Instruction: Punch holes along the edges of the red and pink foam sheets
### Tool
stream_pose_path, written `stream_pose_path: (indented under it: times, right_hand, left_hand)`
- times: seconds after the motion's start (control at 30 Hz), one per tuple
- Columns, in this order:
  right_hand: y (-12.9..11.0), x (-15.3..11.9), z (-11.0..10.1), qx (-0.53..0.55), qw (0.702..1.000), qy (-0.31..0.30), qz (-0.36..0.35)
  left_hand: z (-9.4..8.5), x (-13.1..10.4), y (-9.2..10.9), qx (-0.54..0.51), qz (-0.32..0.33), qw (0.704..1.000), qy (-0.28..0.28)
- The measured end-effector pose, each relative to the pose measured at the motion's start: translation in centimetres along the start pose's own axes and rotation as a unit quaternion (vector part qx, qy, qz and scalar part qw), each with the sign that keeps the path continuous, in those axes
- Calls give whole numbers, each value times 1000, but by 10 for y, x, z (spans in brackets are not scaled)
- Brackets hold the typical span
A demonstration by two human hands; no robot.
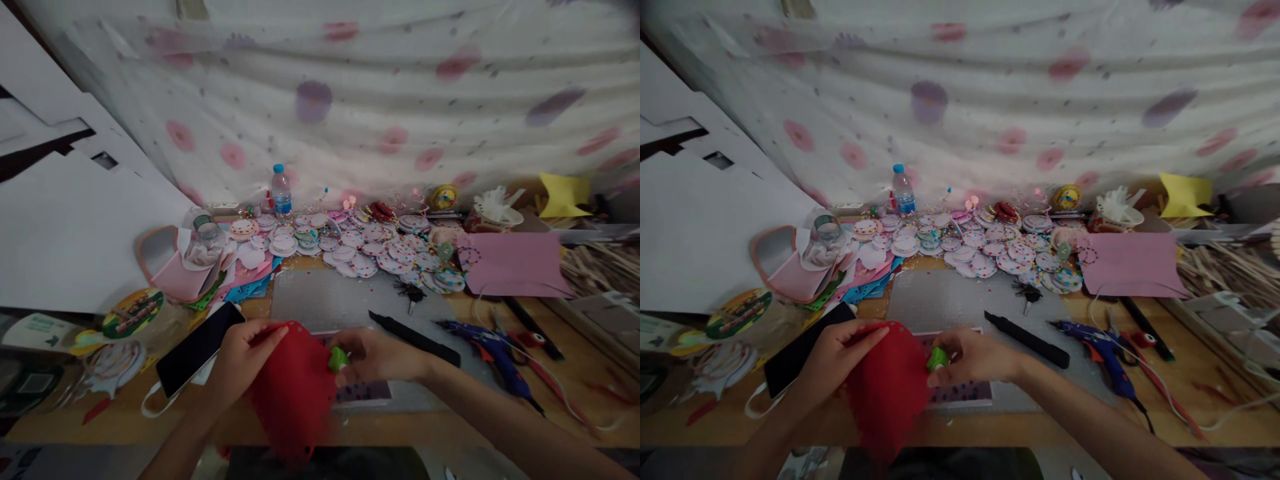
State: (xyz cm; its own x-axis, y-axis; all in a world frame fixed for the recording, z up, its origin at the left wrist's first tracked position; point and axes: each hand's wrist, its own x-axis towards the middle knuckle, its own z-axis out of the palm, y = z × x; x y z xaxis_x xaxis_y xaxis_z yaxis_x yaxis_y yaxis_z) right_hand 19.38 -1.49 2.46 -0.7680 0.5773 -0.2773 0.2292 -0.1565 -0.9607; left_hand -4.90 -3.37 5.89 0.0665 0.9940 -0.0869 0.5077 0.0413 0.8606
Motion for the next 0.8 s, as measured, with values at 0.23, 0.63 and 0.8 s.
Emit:
stream_pose_path:
  times: [0.23, 0.63, 0.8]
  right_hand:
    - [4, 1, 0, 95, 995, 15, 27]
    - [-1, 6, 10, 17, 996, 91, 7]
    - [8, 9, 6, 10, 997, 79, 7]
  left_hand:
    - [1, 4, -1, -2, 0, 1000, -9]
    - [3, 5, -6, -7, 4, 1000, -19]
    - [3, 6, -14, -28, 1, 999, -22]
